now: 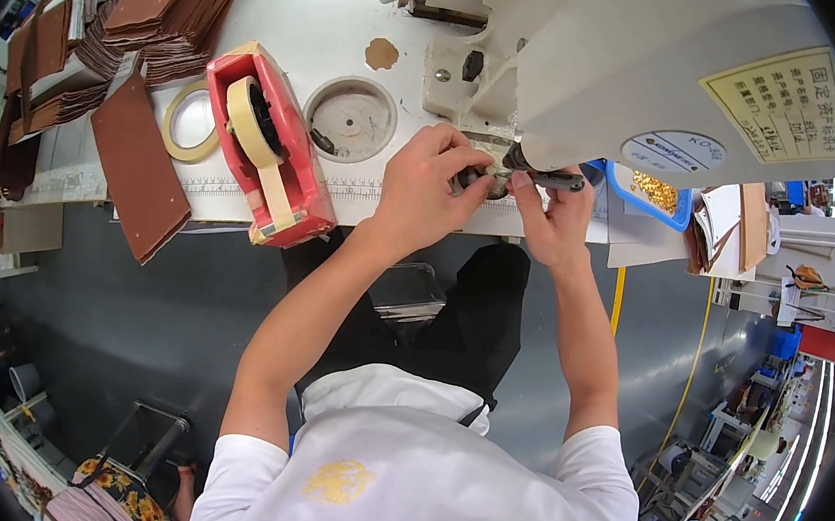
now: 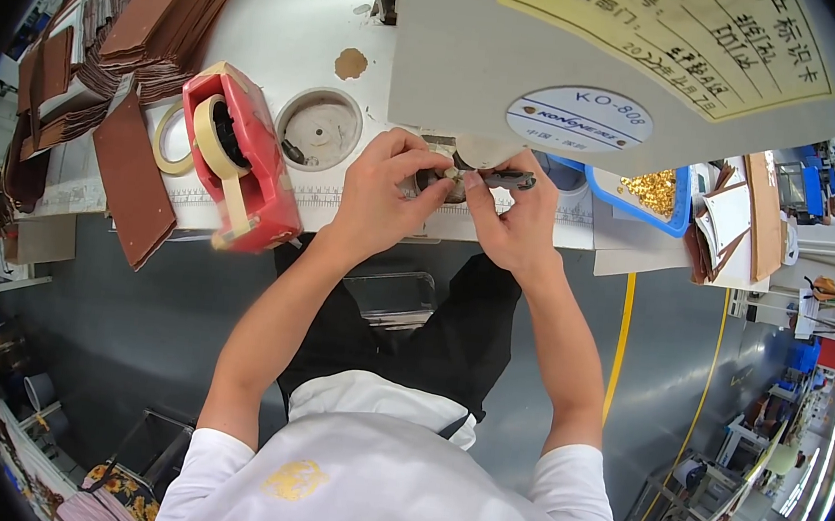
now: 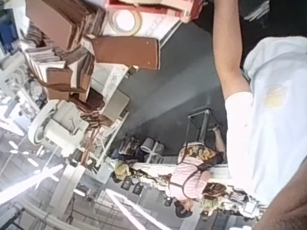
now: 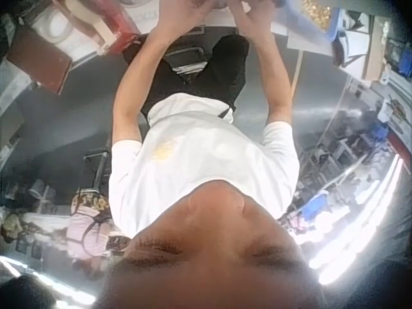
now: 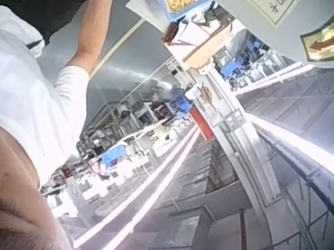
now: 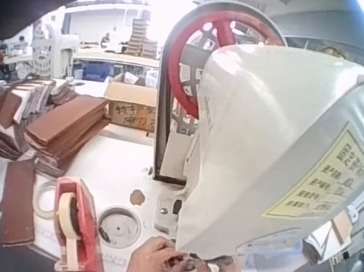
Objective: Attaching metal grommets to leather strips using a punch machine and managing a tape dispenser.
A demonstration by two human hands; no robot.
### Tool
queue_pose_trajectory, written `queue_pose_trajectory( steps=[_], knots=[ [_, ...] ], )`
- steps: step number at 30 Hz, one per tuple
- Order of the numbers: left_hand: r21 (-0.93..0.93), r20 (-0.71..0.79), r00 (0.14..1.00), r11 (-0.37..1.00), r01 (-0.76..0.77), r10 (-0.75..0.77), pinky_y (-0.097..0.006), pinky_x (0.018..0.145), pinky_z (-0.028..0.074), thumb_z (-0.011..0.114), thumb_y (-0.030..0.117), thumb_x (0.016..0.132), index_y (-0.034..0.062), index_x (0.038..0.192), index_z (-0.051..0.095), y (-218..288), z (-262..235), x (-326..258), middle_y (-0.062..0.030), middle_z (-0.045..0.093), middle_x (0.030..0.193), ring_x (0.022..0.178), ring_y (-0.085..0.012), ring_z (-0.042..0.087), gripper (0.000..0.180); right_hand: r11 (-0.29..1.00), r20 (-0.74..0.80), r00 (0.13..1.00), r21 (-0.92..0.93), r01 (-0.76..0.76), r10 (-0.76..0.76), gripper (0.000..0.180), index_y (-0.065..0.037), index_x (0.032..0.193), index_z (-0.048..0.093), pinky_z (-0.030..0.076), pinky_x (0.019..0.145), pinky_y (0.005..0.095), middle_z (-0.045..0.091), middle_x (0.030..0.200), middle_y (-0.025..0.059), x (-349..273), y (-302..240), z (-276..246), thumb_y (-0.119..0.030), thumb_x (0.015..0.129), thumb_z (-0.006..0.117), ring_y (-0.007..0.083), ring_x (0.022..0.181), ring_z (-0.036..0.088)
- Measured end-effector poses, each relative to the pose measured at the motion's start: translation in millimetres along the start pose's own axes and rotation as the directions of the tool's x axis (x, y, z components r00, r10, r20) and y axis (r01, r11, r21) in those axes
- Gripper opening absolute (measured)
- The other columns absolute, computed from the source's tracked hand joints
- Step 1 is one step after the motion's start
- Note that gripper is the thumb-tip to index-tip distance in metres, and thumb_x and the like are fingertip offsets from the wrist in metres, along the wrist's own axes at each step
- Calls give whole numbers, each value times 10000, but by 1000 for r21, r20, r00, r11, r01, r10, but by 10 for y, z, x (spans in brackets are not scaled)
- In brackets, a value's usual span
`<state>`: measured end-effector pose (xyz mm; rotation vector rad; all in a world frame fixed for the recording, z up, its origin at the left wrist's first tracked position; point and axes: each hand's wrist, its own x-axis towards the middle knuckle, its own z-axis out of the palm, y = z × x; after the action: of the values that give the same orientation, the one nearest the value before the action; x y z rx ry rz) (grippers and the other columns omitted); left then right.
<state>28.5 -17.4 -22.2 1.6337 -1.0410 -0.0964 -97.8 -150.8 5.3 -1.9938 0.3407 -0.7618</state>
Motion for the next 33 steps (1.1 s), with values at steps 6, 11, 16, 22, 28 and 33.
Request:
queue_pose_trajectory(
  steps=[6, 11, 16, 22, 28, 33],
  knots=[
    [-3, -5, 1000, 1000, -12, 12, -349, 684, 536, 816, 128, 727, 66, 911, 754, 0, 4, 14, -61, 627, 899, 836, -250, 633, 204, 1000, 7, 1000, -12, -17, 17, 138, 4, 1012, 657, 507, 719, 294, 661, 911, 89, -4, 20, -28, -42, 882, 666, 185, 783, 653],
    [-46, -17, 998, 997, 58, -59, -337, 652, 531, 829, 150, 727, 49, 871, 733, 62, 8, 19, -60, 625, 887, 802, -235, 627, 200, 999, 13, 1000, -47, -16, 16, 136, 4, 1002, 657, 502, 730, 305, 664, 911, 89, -8, 38, -23, -45, 876, 662, 184, 806, 648],
    [-11, -8, 997, 997, 71, -71, -337, 629, 525, 826, 146, 732, 43, 854, 731, 67, 15, 25, -57, 629, 870, 774, -222, 626, 186, 999, 41, 998, -27, -48, 49, 154, 50, 1021, 634, 546, 738, 295, 689, 930, 107, 9, 10, -33, 5, 874, 627, 174, 814, 693],
    [1, -4, 997, 997, 74, -74, -342, 626, 518, 825, 145, 724, 44, 842, 738, 74, 5, 34, -54, 634, 855, 764, -225, 629, 178, 994, 48, 993, 19, -108, 107, 189, 92, 1065, 597, 594, 773, 298, 708, 954, 130, 35, -59, -21, 52, 880, 592, 169, 848, 723],
    [14, -2, 998, 998, 67, -67, -354, 633, 517, 830, 139, 709, 45, 839, 742, 69, 19, 32, -56, 636, 842, 771, -236, 622, 183, 995, 17, 996, 50, -86, 85, 186, 97, 1051, 605, 598, 776, 298, 715, 954, 138, 40, -21, 0, 48, 871, 604, 173, 850, 727],
    [-5, -49, 993, 994, 105, -105, -355, 631, 511, 841, 140, 698, 47, 832, 746, 128, 41, 4, -54, 637, 848, 820, -235, 616, 189, 995, 26, 996, 41, -90, 89, 183, 90, 1045, 612, 593, 766, 296, 721, 943, 133, 42, -13, -12, 44, 868, 608, 171, 838, 727]
  ],
)
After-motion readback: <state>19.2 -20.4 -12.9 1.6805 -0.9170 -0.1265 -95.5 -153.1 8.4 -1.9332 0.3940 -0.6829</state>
